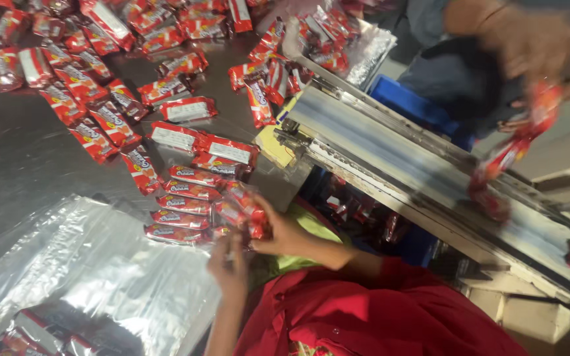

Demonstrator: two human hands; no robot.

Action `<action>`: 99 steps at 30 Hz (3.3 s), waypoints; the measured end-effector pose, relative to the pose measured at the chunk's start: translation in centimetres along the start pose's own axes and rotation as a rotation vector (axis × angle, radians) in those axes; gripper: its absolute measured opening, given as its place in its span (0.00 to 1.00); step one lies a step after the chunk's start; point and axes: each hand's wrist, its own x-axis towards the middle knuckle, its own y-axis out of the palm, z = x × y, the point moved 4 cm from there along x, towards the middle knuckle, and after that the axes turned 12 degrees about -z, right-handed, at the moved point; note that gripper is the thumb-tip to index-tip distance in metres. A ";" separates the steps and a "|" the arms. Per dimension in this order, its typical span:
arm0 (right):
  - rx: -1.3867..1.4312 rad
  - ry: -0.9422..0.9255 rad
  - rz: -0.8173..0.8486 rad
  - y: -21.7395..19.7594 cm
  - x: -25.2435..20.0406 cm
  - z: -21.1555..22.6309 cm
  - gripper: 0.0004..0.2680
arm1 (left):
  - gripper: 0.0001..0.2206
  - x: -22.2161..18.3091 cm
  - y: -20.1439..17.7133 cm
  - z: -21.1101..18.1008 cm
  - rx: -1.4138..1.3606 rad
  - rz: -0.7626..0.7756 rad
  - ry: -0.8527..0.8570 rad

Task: The person places individually wrapped candy bars into clear plastic bags on a metal table. They then move the filled bags to a nearby area while other workers handle similar items in the background.

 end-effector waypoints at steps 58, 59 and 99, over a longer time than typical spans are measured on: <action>-1.368 -0.967 -0.485 -14.0 -4.3 24.4 0.30 | 0.20 2.2 -0.5 2.3 0.582 0.406 0.016; -1.402 -0.742 -0.485 -14.3 -3.5 23.4 0.29 | 0.20 2.2 -0.5 2.5 0.586 0.416 0.020; -1.276 -1.258 0.135 15.4 14.8 5.6 0.29 | 0.21 -1.7 -12.1 -0.3 0.747 0.089 0.208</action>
